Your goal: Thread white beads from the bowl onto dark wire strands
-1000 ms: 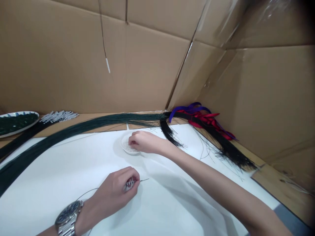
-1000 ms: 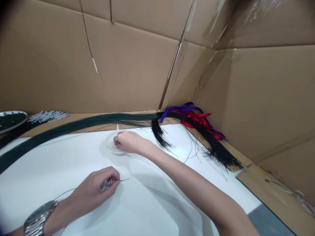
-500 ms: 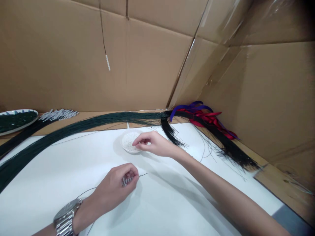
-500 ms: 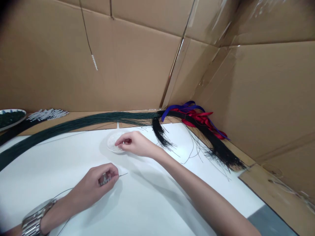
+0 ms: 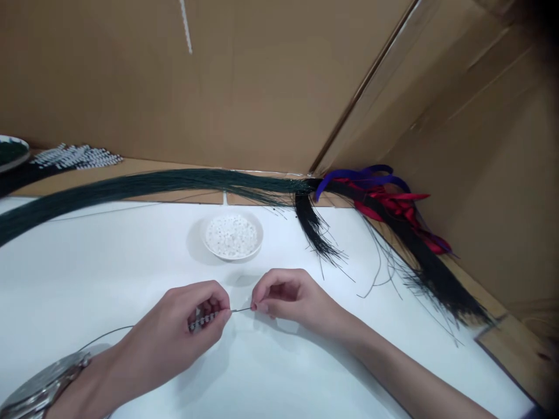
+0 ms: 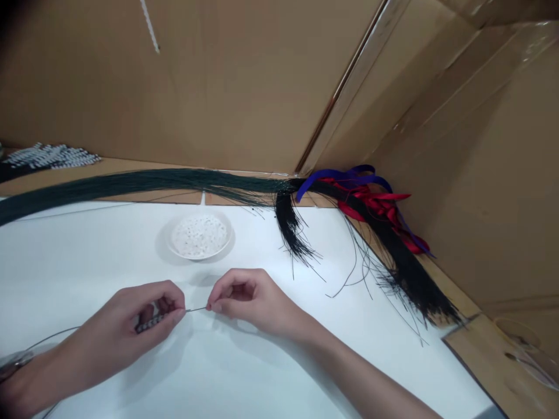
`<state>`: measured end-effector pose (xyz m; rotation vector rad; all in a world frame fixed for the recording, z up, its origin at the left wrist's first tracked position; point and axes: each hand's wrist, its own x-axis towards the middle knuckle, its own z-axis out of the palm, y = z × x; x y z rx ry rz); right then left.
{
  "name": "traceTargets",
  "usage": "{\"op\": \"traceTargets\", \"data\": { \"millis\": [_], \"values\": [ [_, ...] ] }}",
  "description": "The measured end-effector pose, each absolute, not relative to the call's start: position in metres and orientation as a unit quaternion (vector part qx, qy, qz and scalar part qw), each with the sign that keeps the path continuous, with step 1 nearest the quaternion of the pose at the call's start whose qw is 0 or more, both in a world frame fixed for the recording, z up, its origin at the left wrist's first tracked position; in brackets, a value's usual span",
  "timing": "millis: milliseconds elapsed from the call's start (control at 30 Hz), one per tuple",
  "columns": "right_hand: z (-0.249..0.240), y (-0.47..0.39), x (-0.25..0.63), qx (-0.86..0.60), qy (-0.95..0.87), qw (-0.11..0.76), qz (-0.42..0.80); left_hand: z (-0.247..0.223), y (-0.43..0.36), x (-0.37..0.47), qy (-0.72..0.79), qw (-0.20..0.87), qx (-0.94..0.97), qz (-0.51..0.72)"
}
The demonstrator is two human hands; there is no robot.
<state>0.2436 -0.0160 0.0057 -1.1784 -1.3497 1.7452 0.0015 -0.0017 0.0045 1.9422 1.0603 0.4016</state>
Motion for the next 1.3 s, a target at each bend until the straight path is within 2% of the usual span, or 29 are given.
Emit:
{"op": "traceTargets", "data": {
  "millis": [600, 1300],
  "values": [
    [0.004, -0.016, 0.241, -0.462, -0.547, 0.321, 0.620, 0.005, -0.004, 0.002, 0.412, 0.439, 0.769, 0.215],
    [0.005, -0.022, 0.235, -0.478, -0.567, 0.321, 0.589, -0.003, -0.004, -0.001, 0.399, 0.413, 0.789, 0.218]
  ]
}}
